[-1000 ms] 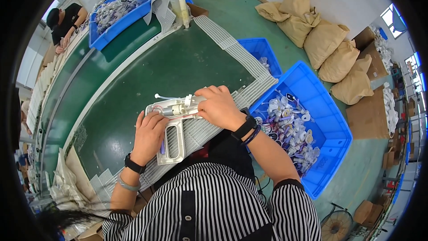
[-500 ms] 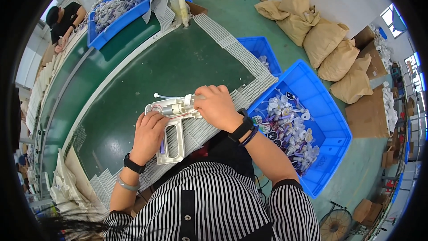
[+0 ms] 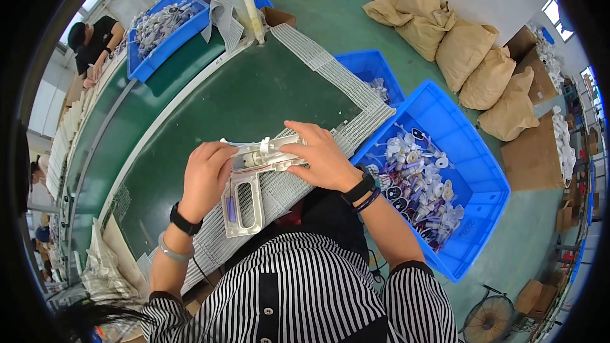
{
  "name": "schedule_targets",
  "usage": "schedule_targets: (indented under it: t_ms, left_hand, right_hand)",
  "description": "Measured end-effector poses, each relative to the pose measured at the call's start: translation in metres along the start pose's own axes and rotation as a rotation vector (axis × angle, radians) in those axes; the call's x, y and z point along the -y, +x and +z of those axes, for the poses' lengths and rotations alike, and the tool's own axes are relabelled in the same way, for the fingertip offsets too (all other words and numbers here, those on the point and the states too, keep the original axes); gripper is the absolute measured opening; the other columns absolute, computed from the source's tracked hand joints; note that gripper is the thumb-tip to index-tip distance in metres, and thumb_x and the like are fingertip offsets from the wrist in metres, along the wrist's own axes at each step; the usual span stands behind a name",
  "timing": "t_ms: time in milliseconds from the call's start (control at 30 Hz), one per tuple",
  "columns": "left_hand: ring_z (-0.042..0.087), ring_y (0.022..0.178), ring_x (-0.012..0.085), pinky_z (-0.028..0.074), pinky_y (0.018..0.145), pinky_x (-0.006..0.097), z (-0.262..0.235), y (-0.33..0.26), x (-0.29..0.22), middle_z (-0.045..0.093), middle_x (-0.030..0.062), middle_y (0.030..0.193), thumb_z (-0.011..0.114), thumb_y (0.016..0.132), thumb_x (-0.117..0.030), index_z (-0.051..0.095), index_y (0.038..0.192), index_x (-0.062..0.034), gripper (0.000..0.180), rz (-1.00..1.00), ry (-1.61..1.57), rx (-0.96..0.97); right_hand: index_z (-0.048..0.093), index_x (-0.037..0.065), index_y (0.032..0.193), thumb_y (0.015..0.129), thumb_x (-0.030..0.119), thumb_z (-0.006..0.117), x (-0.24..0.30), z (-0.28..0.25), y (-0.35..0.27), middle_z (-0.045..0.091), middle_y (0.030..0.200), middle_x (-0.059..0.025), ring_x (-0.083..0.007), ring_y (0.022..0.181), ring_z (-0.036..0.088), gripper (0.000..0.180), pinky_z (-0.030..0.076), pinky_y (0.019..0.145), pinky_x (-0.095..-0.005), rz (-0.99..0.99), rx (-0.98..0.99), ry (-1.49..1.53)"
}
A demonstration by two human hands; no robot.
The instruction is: Assembling the internal motor and components of a plastic toy device at a factory workstation.
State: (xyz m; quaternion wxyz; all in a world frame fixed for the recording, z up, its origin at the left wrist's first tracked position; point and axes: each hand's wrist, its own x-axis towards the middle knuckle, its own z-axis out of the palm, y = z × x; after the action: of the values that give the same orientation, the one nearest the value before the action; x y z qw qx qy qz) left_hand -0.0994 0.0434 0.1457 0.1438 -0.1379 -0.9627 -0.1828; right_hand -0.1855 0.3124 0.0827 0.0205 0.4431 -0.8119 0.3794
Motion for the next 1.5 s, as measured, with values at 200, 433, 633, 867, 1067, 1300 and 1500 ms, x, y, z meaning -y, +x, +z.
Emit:
schedule_targets:
  t_ms: [200,433,633,867,1067,1300,1500]
  left_hand:
    - [0.055,0.123,0.0307,0.041,0.107,0.044,0.023,0.054,0.012,0.067,0.0098,0.125,0.072,0.082,-0.007,0.067,0.126,-0.0093,0.045,0.167,-0.192,0.300]
    - [0.062,0.114,0.0293,0.043,0.105,0.047,0.032,0.072,0.015,0.071,0.0097,0.115,0.074,0.083,-0.012,0.071,0.121,-0.0136,0.038,0.112,-0.316,0.529]
    - [0.065,0.096,0.0325,0.052,0.090,0.044,0.023,0.062,-0.034,0.068,0.0093,0.102,0.075,0.079,-0.010,0.071,0.104,-0.0087,0.025,0.228,0.018,0.328]
    - [0.063,0.094,0.0320,0.052,0.081,0.045,0.056,0.030,-0.060,0.063,0.0103,0.099,0.079,0.075,-0.011,0.067,0.106,-0.0073,0.033,0.138,0.089,0.241]
    - [0.062,0.095,0.0338,0.053,0.079,0.046,0.081,0.023,-0.066,0.060,0.0116,0.099,0.077,0.077,-0.008,0.063,0.108,-0.0063,0.033,0.054,0.012,0.151]
    - [0.062,0.099,0.0358,0.052,0.084,0.046,0.067,0.023,-0.074,0.062,0.0140,0.108,0.078,0.079,-0.010,0.063,0.117,-0.0042,0.041,-0.143,-0.184,0.244]
    - [0.065,0.101,0.0339,0.052,0.088,0.042,0.007,-0.006,-0.074,0.066,0.0149,0.117,0.077,0.082,-0.008,0.066,0.120,-0.0039,0.040,-0.227,-0.160,0.051]
  right_hand:
    - [0.064,0.009,0.129,0.080,0.015,0.081,-0.007,0.012,-0.014,0.051,0.145,-0.0162,-0.0351,0.133,0.049,0.053,0.041,0.110,-0.0437,0.127,-0.094,0.144]
    - [0.068,0.009,0.120,0.079,0.019,0.081,-0.021,0.026,-0.017,0.054,0.142,-0.0113,-0.0336,0.131,0.049,0.044,0.042,0.107,-0.0446,0.068,-0.160,0.261]
    - [0.069,0.013,0.119,0.078,0.020,0.082,-0.024,0.029,-0.018,0.055,0.141,-0.0094,-0.0321,0.131,0.050,0.043,0.040,0.106,-0.0463,0.072,-0.185,0.273]
    - [0.068,0.015,0.119,0.079,0.020,0.080,-0.025,0.035,-0.020,0.055,0.141,-0.0065,-0.0297,0.132,0.049,0.042,0.040,0.105,-0.0453,0.058,-0.218,0.255]
    - [0.068,0.016,0.120,0.078,0.017,0.077,-0.027,0.034,-0.020,0.055,0.142,-0.0068,-0.0296,0.133,0.049,0.043,0.040,0.105,-0.0457,0.041,-0.251,0.268]
    - [0.065,0.011,0.128,0.072,0.007,0.068,-0.029,0.027,-0.022,0.052,0.146,-0.0121,-0.0331,0.135,0.047,0.056,0.039,0.110,-0.0467,0.014,-0.203,0.310]
    - [0.053,0.008,0.144,0.075,0.007,0.067,-0.029,0.012,-0.025,0.046,0.152,-0.0149,-0.0327,0.141,0.043,0.070,0.034,0.117,-0.0444,0.050,-0.189,0.542]
